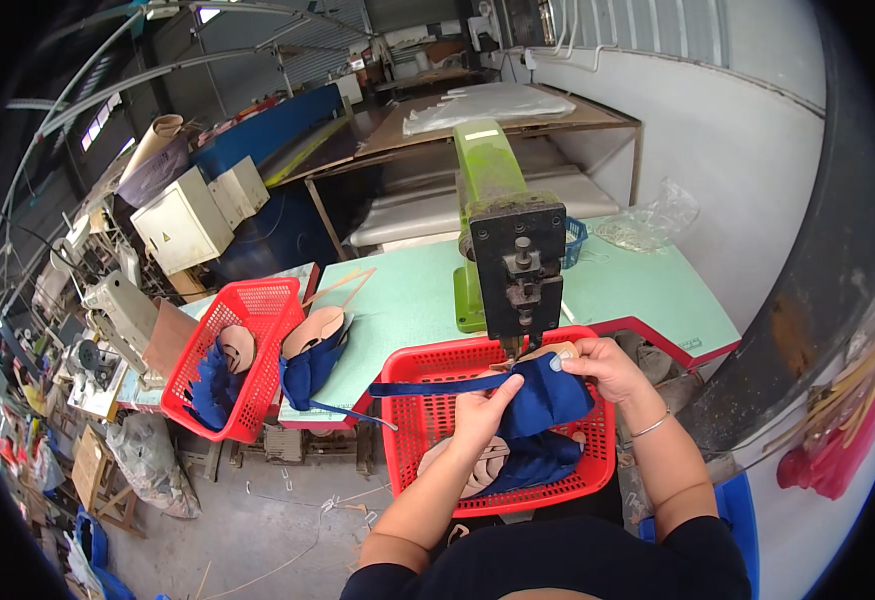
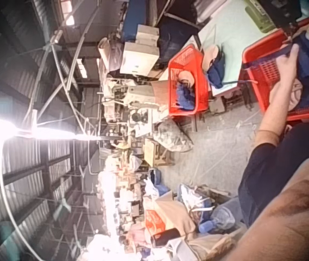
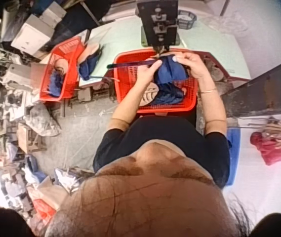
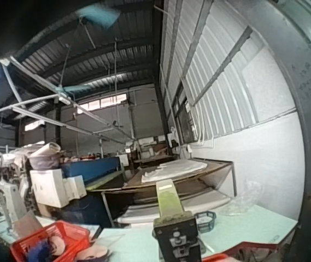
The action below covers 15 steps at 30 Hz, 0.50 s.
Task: The person assembles blue sandals by attaching white straps to the soles using a green hydraulic press. They repeatedly pick up a sole and strap, align them under the press, operate the lever to secure the attachment, and place the finished unit into a red basket.
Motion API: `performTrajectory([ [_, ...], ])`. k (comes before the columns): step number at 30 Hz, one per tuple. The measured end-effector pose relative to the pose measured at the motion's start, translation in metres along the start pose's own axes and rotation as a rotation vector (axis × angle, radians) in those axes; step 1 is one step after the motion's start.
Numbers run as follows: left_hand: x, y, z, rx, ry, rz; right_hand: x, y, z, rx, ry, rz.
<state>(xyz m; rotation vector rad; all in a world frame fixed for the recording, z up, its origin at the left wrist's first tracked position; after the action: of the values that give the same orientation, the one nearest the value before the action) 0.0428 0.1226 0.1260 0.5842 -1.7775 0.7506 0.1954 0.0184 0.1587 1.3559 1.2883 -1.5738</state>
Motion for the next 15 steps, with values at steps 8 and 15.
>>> performTrajectory([
  [8,0.013,-0.001,0.000,0.039,-0.037,0.142,-0.001,-0.008,0.001,0.017,0.017,0.000],
  [15,0.012,0.018,0.001,0.066,-0.035,0.231,0.002,-0.030,-0.002,0.022,0.021,-0.007],
])
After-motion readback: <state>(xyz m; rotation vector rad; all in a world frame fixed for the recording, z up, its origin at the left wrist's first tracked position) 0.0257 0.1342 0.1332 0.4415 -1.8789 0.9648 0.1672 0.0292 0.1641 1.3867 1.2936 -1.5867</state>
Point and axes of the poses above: each hand's wrist, its own z-axis away from the middle knuckle, its own y-axis out of the back of the hand, x = y × z, the point moved 7 cm from there along -z, towards the middle knuckle, and after that the axes turned 2 degrees about -y, right-handed, at the moved point
